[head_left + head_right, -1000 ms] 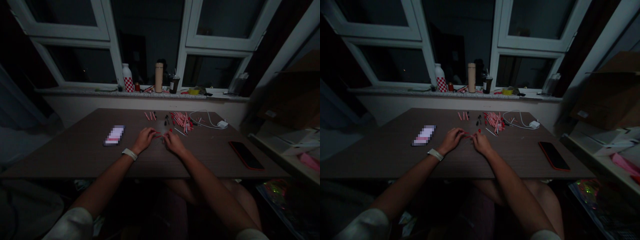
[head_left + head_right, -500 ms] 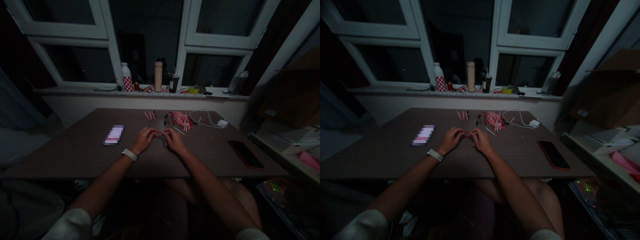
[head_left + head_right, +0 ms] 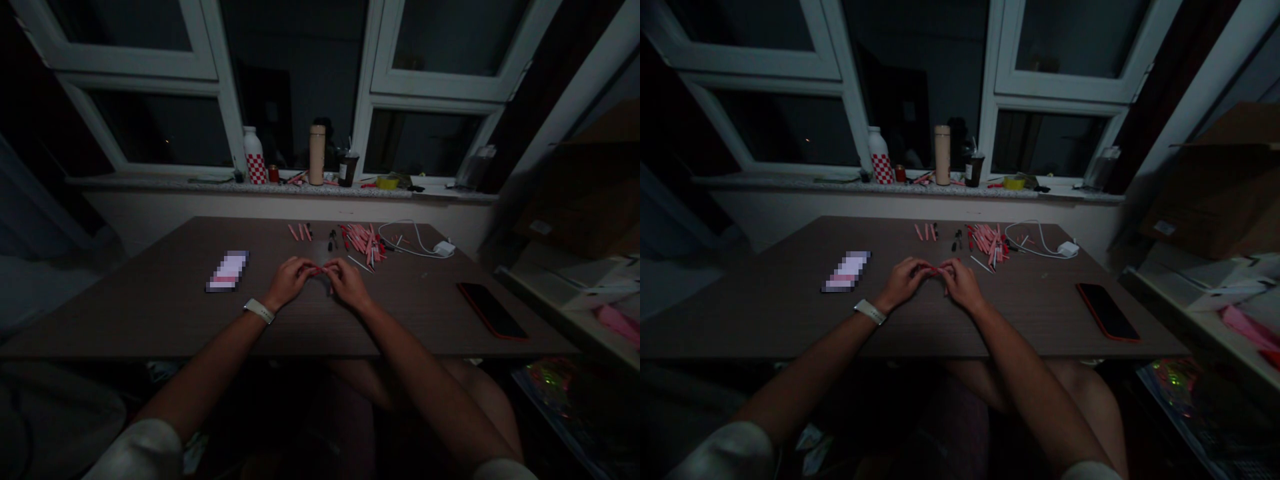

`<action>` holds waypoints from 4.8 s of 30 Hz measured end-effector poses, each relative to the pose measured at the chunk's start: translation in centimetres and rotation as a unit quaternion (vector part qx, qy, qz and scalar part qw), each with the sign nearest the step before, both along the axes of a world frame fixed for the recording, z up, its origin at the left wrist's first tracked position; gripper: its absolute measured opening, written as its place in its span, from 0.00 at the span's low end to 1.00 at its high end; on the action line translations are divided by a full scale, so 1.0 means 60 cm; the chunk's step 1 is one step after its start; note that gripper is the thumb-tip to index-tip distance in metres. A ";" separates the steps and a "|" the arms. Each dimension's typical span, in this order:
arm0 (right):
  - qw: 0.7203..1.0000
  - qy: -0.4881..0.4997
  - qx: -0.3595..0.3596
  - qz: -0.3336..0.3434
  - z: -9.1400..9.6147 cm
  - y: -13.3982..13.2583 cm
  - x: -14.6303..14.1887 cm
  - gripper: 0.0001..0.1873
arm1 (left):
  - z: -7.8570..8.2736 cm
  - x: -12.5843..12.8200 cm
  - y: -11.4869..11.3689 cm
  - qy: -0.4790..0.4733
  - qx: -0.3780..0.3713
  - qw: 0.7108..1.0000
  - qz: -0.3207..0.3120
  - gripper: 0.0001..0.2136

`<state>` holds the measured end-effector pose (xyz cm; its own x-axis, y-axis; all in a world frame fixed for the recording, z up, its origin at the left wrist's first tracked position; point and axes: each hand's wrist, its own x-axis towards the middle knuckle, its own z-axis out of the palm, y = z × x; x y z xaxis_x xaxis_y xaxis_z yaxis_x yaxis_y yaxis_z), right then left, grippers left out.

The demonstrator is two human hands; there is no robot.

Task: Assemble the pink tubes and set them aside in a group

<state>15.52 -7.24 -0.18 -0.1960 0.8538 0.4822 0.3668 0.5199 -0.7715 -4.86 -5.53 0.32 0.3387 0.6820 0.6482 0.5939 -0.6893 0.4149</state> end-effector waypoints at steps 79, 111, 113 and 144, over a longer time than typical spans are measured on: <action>0.973 0.152 -0.172 0.033 -0.002 0.034 0.013 0.22 | -0.006 -0.005 0.003 0.006 -0.053 0.998 -0.022 0.11; 0.924 0.363 -0.121 0.027 0.005 0.042 0.012 0.25 | 0.005 -0.011 0.007 0.101 0.007 0.985 0.139 0.14; 0.922 0.378 -0.057 -0.054 0.007 0.048 0.020 0.23 | 0.002 -0.013 0.008 0.110 0.004 0.981 0.159 0.14; 0.985 0.131 -0.084 -0.075 -0.031 0.059 0.021 0.09 | -0.004 -0.026 0.008 0.177 -0.063 0.971 0.149 0.07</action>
<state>16.76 -3.70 -2.05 0.0506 0.9357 0.3491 0.2064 0.3322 -0.9204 -6.40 -5.08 0.07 0.3002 0.8506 0.4317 0.8804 -0.4213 0.2178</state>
